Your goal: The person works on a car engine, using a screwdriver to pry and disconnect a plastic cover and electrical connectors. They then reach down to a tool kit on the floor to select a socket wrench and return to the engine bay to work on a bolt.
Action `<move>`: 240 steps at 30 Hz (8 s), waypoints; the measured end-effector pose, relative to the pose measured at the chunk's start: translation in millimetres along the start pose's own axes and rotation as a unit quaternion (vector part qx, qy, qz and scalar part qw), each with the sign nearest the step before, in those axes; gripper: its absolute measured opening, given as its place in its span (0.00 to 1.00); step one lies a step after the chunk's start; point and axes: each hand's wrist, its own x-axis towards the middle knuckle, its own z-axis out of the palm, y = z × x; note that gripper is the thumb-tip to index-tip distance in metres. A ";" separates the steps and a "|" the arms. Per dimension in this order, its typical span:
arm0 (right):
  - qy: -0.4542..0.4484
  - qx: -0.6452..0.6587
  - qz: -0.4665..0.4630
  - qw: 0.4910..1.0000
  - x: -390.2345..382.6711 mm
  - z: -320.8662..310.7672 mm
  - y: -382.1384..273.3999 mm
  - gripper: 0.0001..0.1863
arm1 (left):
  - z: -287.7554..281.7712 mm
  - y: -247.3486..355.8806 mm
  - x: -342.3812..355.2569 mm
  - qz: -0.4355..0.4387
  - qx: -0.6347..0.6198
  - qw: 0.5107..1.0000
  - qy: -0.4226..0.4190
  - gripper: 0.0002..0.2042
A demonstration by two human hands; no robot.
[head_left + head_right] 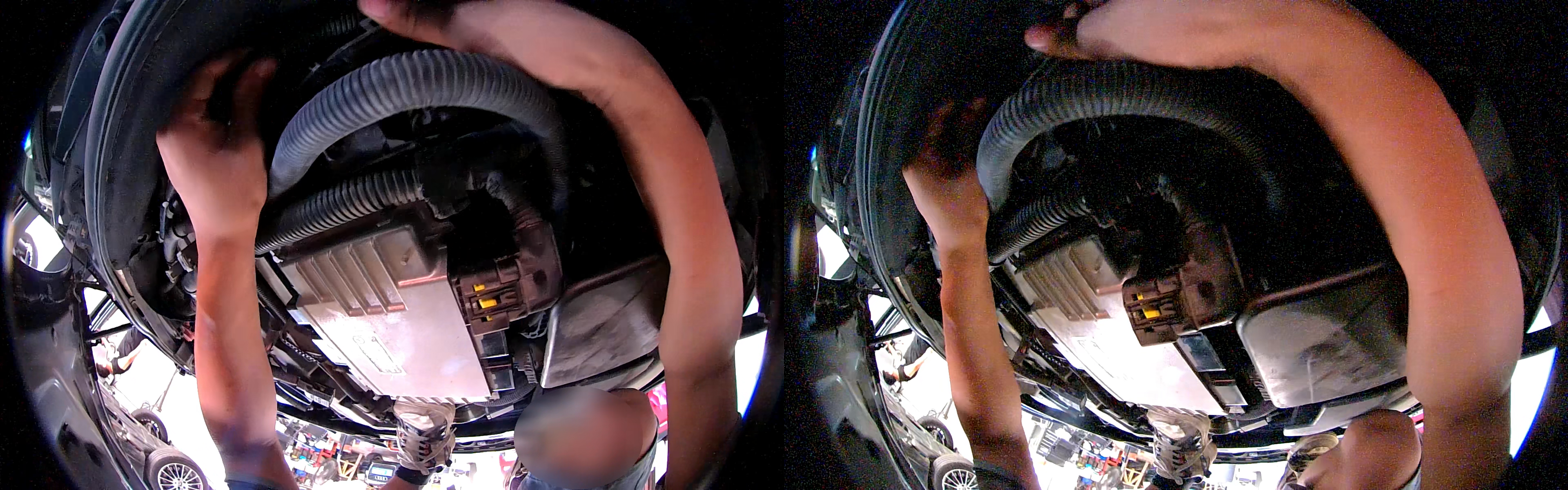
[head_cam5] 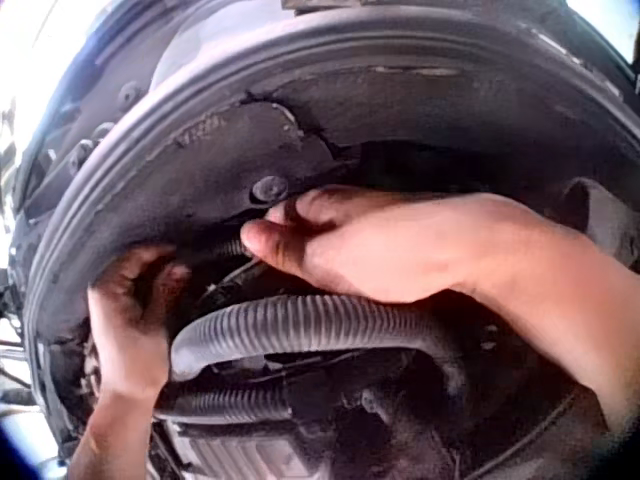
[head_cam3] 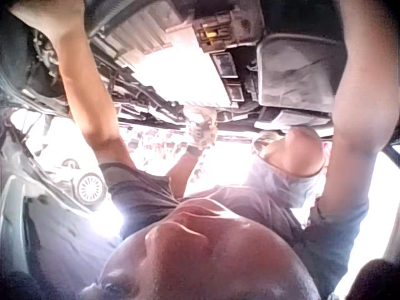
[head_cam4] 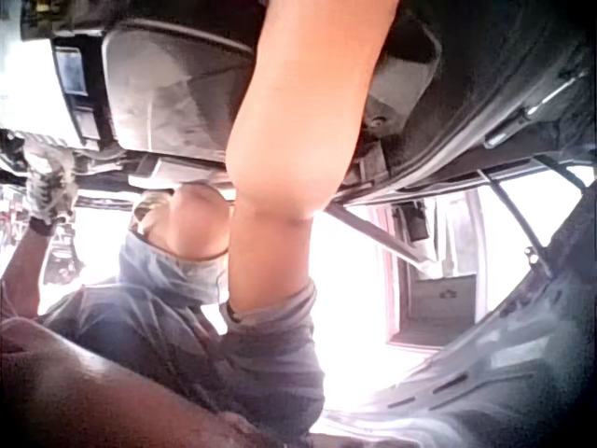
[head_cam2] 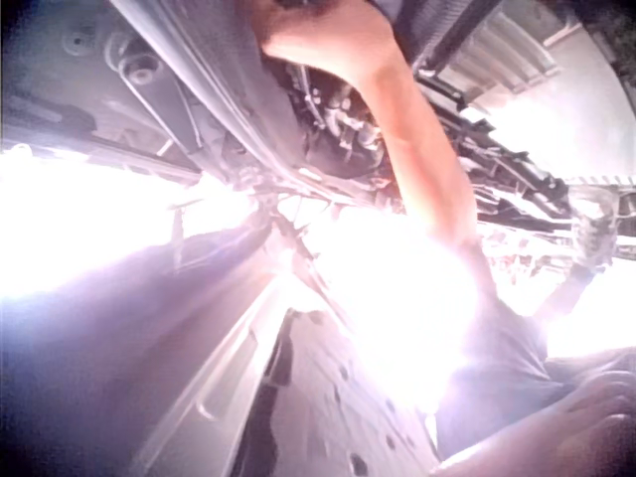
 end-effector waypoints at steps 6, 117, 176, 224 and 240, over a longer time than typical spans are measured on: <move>0.015 0.074 -0.092 0.993 5.2 4.5 12.3 0.32 | 0.0 -5.8 -7.0 -0.040 -0.020 0.998 0.033 0.08; 0.131 -0.064 -0.198 0.969 19.4 12.9 24.2 0.19 | -18.1 140.8 -116.3 -0.165 0.034 0.985 0.029 0.20; 0.309 -0.068 -0.159 0.935 -157.4 26.4 -10.2 0.21 | 2.6 143.5 -132.7 -0.063 0.162 0.977 0.121 0.27; 0.577 0.148 0.656 0.463 -780.4 417.4 270.6 0.39 | 224.3 677.4 -440.3 0.321 0.096 0.888 -0.316 0.35; 0.555 0.194 0.614 0.527 -796.3 418.2 270.7 0.44 | 222.9 683.0 -448.2 0.318 0.139 0.884 -0.312 0.33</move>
